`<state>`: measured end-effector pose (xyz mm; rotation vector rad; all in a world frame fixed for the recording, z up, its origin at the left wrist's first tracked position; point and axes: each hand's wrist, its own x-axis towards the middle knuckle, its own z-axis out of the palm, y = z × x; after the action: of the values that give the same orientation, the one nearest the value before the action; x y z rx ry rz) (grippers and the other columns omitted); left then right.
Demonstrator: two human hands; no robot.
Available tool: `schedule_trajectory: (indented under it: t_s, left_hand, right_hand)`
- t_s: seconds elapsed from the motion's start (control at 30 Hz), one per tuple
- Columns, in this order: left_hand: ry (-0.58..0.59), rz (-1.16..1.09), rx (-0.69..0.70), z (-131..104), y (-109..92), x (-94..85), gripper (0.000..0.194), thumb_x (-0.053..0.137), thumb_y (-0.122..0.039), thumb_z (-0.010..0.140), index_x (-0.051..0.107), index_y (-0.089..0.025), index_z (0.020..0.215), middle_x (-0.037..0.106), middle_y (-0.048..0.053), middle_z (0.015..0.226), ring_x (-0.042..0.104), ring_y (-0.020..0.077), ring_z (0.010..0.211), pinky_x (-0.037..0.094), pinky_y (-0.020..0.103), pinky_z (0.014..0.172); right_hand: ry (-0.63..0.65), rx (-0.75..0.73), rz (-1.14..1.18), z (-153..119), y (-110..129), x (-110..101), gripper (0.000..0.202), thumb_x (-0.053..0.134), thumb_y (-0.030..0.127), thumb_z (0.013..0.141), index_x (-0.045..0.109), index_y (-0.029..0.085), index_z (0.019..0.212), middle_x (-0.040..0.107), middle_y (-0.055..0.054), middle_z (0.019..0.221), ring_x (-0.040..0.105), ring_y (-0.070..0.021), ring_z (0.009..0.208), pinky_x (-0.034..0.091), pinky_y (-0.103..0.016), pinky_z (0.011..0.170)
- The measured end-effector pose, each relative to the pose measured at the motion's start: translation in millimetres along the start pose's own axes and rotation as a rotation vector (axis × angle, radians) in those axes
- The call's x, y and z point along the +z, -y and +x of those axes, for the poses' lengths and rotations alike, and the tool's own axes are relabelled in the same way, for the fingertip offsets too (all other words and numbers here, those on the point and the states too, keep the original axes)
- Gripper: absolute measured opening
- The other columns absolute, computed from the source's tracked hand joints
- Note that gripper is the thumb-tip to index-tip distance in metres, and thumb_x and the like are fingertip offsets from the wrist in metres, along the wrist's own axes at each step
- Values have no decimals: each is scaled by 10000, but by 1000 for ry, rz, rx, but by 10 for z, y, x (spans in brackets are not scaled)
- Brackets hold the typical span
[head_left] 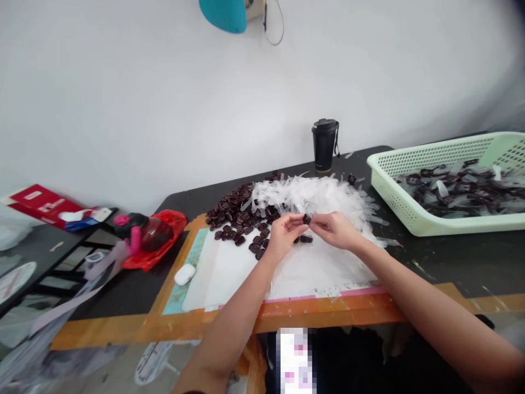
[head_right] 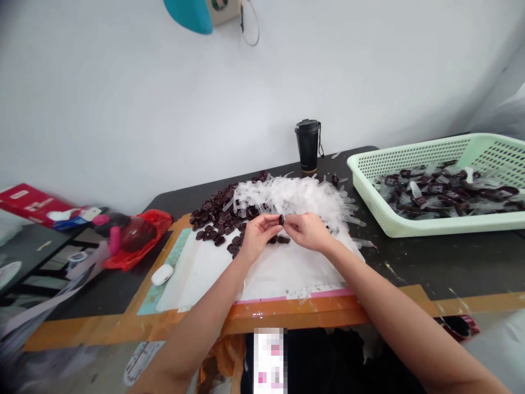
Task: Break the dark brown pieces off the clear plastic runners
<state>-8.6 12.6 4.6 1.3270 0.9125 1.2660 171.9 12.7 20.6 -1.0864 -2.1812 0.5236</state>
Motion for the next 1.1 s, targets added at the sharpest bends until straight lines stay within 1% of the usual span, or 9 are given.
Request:
schedule_trajectory:
  t_s: [0.07,0.2,0.33,0.4,0.5,0.6,0.73,0.87,1.1]
  left_hand:
    - [-5,9,10,-2,-7,-2,323,817,-245,636,690,-158,920,722,46,880,673,152,834,529,319,851]
    - [-21,18,10,-17,-44,-1,312,793,-241,666,685,-159,947,720,51,907,672,152,846,528,314,848]
    - [-39,41,19,-36,-90,7,320,790,-225,668,673,-162,958,715,47,898,672,150,830,535,299,811]
    - [-49,52,30,-38,-104,6,296,787,-229,672,674,-162,937,716,46,892,672,149,820,535,294,802]
    - [-46,84,44,-34,-111,-6,245,778,-243,680,699,-153,894,727,67,927,676,163,830,536,303,806]
    - [-50,123,73,-32,-114,-17,183,735,-279,730,721,-146,854,732,91,969,680,185,874,536,317,828]
    - [-45,165,99,-34,-131,-27,187,689,-298,776,729,-146,877,737,93,950,687,189,867,541,322,838]
    - [-13,164,84,-29,-156,-55,215,691,-306,772,729,-143,908,739,106,985,694,199,871,547,335,844]
    - [11,141,35,-23,-157,-99,193,701,-311,758,682,-129,818,732,128,1004,694,211,928,532,310,852]
  right_hand:
    - [4,-6,17,-2,-6,16,249,471,259,876,458,183,639,404,42,526,347,-87,496,246,-246,528]
    - [-36,51,105,3,-11,48,271,440,297,914,486,185,672,452,35,538,379,-96,502,271,-242,528]
    - [32,37,224,4,6,52,293,444,301,923,482,184,657,493,29,548,411,-97,505,301,-236,529]
    - [34,37,247,1,17,49,305,441,305,931,478,184,653,493,32,548,408,-94,501,306,-235,531]
    - [18,49,256,0,23,51,314,429,313,943,471,187,659,488,34,554,410,-94,506,312,-237,540]
    - [26,42,240,6,14,61,296,427,315,946,473,192,681,483,36,562,418,-98,516,313,-240,546]
    - [12,23,164,15,15,69,275,433,309,941,477,195,694,462,39,556,411,-103,516,294,-247,542]
    - [23,28,208,25,47,68,268,429,296,944,491,192,705,502,37,573,427,-98,521,304,-236,543]
    - [36,29,230,28,53,79,272,426,295,955,527,188,725,563,29,612,457,-98,537,330,-230,562]
